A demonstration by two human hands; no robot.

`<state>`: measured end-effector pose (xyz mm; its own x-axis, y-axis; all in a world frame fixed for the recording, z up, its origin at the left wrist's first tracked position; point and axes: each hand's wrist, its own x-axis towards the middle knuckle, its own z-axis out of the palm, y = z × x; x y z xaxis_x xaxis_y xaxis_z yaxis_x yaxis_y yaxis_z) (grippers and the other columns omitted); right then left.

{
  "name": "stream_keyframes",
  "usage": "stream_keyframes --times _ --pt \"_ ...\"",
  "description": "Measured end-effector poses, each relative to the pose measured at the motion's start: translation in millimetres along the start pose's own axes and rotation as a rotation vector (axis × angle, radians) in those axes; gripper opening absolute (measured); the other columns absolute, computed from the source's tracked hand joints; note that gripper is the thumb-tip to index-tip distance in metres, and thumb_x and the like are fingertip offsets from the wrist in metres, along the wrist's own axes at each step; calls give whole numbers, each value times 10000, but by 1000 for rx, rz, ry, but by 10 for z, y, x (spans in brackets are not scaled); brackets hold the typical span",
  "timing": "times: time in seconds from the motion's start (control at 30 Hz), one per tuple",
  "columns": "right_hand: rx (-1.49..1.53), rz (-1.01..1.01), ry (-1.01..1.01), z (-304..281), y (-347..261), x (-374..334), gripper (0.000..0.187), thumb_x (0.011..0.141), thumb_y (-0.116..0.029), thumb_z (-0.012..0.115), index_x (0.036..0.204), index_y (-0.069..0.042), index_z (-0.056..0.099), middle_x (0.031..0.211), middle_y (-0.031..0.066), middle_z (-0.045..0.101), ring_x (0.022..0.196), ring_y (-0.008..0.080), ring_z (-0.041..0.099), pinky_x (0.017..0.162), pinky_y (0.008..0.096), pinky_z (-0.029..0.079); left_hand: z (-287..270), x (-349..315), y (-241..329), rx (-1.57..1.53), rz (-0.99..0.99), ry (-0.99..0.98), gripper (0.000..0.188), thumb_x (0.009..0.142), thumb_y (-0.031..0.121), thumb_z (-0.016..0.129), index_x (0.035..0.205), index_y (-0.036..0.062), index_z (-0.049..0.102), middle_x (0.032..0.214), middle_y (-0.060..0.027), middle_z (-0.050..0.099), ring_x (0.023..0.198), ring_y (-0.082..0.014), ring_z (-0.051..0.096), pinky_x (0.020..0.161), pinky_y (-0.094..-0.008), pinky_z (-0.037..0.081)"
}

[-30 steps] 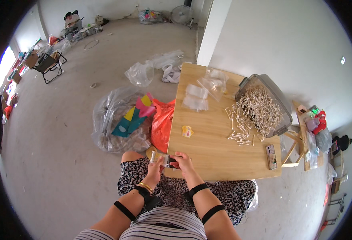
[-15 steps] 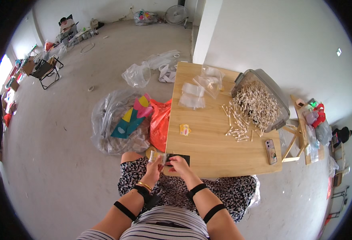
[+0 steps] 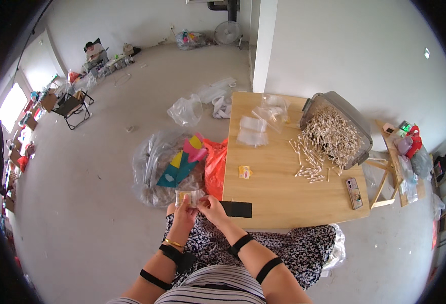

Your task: Sorting cotton swabs into small plastic zip-top bags.

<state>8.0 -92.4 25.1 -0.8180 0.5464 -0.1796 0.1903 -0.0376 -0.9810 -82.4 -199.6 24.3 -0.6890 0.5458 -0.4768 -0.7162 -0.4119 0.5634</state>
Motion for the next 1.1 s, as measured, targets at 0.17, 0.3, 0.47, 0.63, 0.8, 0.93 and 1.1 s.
stream_keyframes --times 0.17,0.3,0.47,0.63,0.8,0.93,1.1 --pt "82 -42 -42 -300 -418 -220 246 879 -195 725 1002 -3 631 836 12 611 797 102 584 739 266 488 383 -295 159 -34 -61 -167 268 932 203 702 1164 129 590 1089 -23 663 996 -170 646 861 -357 522" --pt "252 -182 -42 -846 -840 -563 140 933 -156 692 986 -40 633 903 -37 611 833 50 555 769 225 456 500 -493 205 89 -170 -319 308 931 173 699 1211 104 590 1109 -27 674 983 -159 647 868 -329 506" --pt "-33 -251 66 -1228 -1302 -1075 118 929 -125 691 984 -36 637 920 -17 637 866 69 584 798 255 477 902 -859 344 662 -70 -732 341 911 125 722 1203 -17 620 1104 -50 699 993 -109 648 862 -247 502" --pt "-177 -347 165 -1307 -1515 -1453 118 903 -125 695 971 -30 681 963 93 697 877 210 650 836 326 494 1342 -1217 284 998 57 -855 285 899 65 717 1161 -21 643 1009 -31 707 894 -67 640 768 -237 523" --pt "-648 -747 211 -1442 -1706 -1740 127 848 -100 706 970 -93 741 1040 61 704 973 285 612 891 381 490 1463 -1473 170 926 231 -892 239 893 56 716 1112 -27 668 971 -9 711 855 -45 628 729 -227 512" --pt "-651 -758 225 -1458 -1803 -1864 217 811 -99 746 1024 -135 765 1094 29 702 1013 263 598 898 380 496 1487 -1581 137 1061 292 -895 217 891 51 711 1094 -18 671 954 -3 710 845 -42 619 727 -225 504" --pt "-655 -811 168 -1469 -1848 -1889 236 808 -107 752 1040 -151 770 1080 13 702 1006 264 594 903 379 492 1535 -1682 101 987 353 -933 208 896 59 709 1089 -9 673 953 -14 717 864 -47 628 753 -233 513"
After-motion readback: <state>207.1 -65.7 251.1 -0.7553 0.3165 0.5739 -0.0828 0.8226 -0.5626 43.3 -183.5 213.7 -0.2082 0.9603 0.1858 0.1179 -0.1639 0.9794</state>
